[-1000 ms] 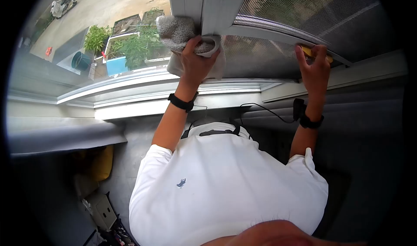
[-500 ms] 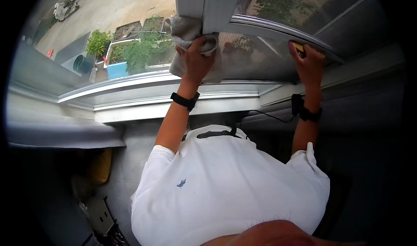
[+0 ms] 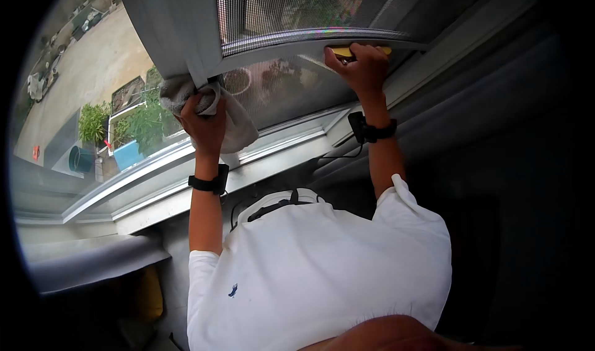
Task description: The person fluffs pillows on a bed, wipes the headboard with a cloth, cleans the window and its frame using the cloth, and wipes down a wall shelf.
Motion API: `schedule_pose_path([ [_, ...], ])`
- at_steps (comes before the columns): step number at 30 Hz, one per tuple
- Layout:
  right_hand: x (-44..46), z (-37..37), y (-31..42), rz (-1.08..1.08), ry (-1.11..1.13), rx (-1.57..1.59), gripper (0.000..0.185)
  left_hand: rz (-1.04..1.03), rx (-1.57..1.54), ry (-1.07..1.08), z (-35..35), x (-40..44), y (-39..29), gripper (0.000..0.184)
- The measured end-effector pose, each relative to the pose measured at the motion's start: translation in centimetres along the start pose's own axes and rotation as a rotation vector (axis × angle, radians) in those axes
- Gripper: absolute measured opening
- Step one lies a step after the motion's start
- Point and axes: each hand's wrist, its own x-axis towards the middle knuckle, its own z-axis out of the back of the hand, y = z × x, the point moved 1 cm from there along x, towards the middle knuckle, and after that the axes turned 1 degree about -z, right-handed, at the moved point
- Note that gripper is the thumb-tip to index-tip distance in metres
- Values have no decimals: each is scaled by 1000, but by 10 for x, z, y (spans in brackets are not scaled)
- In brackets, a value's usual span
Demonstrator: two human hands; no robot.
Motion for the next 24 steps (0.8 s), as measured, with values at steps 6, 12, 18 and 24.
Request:
schedule_pose_path([
  [6, -2, -2, 1, 26, -62, 13, 56, -10, -13, 10, 1, -3, 1, 60],
  [12, -5, -9, -3, 59, -120, 8, 57, -19, -7, -78, 0, 5, -14, 56],
  [18, -4, -11, -5, 69, -101, -15, 59, 27, -26, -89, 7, 19, -26, 48],
  [24, -5, -10, -2, 51, -258, 164, 50, 108, -5, -56, 26, 11, -37, 44],
])
